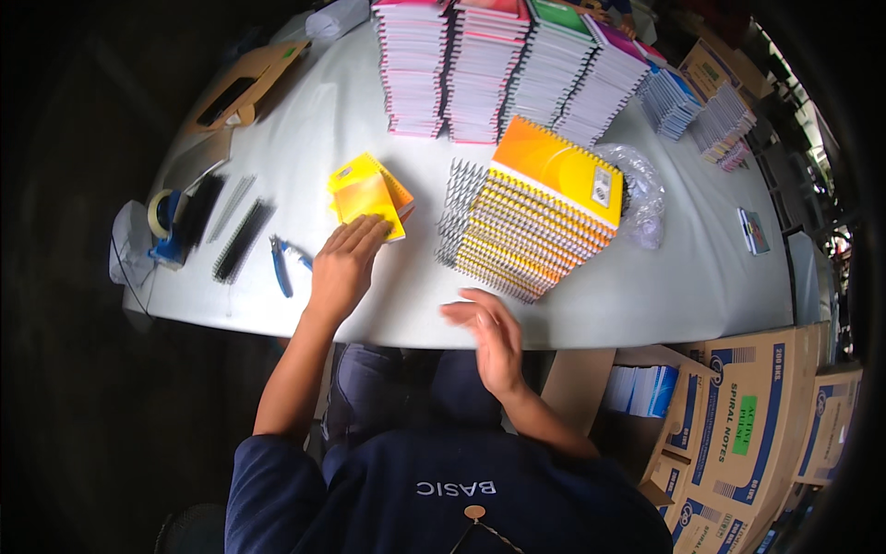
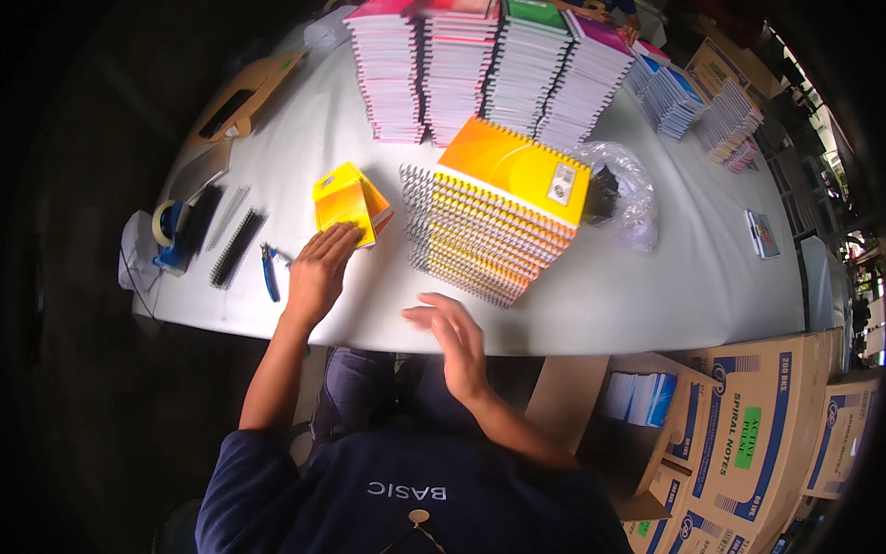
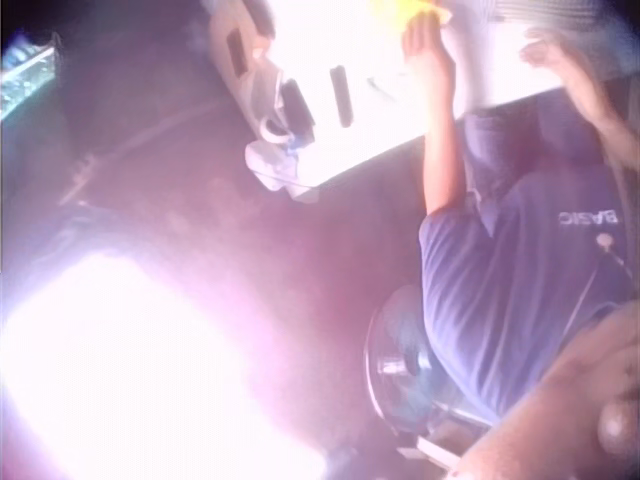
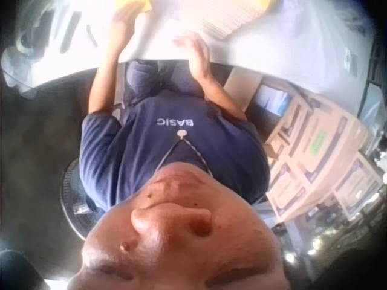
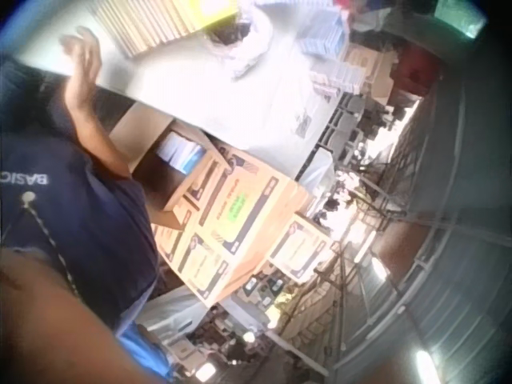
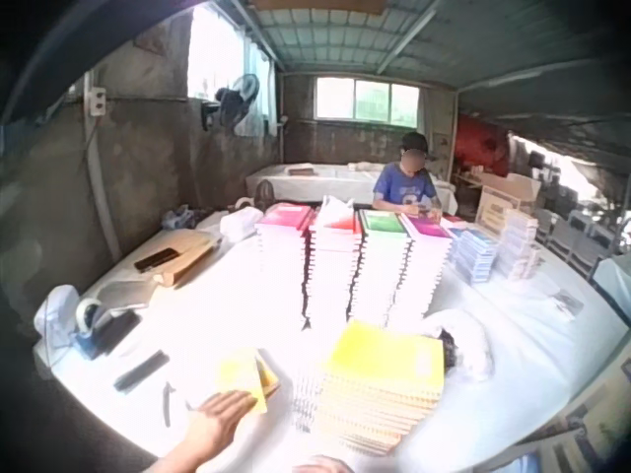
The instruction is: The person assembles spiral notebooks by threading metal coils through the pre-punched holes of stacks of yellow paper and then bending the ends of the coils to secure them.
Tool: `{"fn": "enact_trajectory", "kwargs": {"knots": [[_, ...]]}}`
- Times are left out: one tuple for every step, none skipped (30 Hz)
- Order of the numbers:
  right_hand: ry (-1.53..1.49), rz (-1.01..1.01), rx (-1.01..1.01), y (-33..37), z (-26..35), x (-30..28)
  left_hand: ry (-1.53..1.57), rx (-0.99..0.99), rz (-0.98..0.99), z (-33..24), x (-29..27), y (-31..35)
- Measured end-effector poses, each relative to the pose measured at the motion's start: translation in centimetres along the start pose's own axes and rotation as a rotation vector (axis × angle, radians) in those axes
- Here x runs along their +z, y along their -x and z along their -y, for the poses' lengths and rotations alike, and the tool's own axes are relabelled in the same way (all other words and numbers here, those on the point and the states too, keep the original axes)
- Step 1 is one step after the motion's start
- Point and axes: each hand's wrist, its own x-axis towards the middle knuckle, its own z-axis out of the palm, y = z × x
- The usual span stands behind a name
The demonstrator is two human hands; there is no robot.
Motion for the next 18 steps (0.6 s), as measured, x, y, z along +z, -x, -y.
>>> {"fn": "enact_trajectory", "kwargs": {"knots": [[-0.313,0.04,0.304,-0.3,-1.2,0.1,0.141,-0.046,0.013,-0.9,-1.8,0.7],[-0.535,0.134,0.487,-1.1,-1.7,0.3,0.233,-0.046,0.051,-1.6,-3.5,1.2],[-0.769,0.24,0.678,-1.9,-2.3,0.8,0.312,-0.057,0.094,-2.0,-5.5,2.1],[-1.0,0.331,0.86,-2.5,-2.9,1.1,0.398,0.031,0.15,-2.2,-6.7,2.5],[-1.059,0.481,0.833,-2.9,-4.8,0.8,0.488,0.12,0.206,-2.3,-7.6,3.0],[-1.18,0.491,0.791,-3.6,-5.9,1.1,0.637,0.074,0.315,-2.5,-8.6,3.8],[-1.296,0.489,0.739,-4.4,-6.1,1.7,0.651,0.083,0.316,-2.1,-9.1,4.1],[-1.255,0.401,0.714,-4.9,-5.7,1.9,0.667,0.094,0.318,-1.6,-9.6,4.4],[-1.025,0.225,0.772,-5.3,-6.0,0.7,0.677,0.104,0.319,-1.1,-10.0,4.7],[-0.87,0.257,0.681,-5.5,-6.2,-0.4,0.789,0.043,0.279,0.0,-9.2,5.3],[-0.712,0.283,0.591,-5.1,-6.3,-1.1,0.864,-0.02,0.213,0.6,-8.9,5.8],[-0.631,0.299,0.527,-5.0,-5.2,-0.3,0.923,-0.051,0.183,1.2,-8.6,6.4],[-0.544,0.302,0.461,-4.7,-3.7,0.6,0.993,-0.079,0.153,1.6,-7.7,7.0],[-0.635,0.169,0.534,-4.6,-3.5,1.2,1.08,-0.089,0.199,2.0,-7.2,7.4],[-0.509,0.181,0.479,-4.3,-3.9,1.4,1.173,-0.099,0.245,2.0,-6.5,7.8],[-0.383,0.194,0.427,-3.9,-4.3,1.7,1.266,-0.11,0.29,2.0,-5.8,8.2],[-0.257,0.209,0.376,-3.4,-4.6,1.7,1.228,-0.063,0.196,1.9,-4.8,8.3],[-0.207,0.13,0.313,-2.7,-4.6,1.2,1.199,-0.225,0.112,1.1,-3.9,8.3]]}}
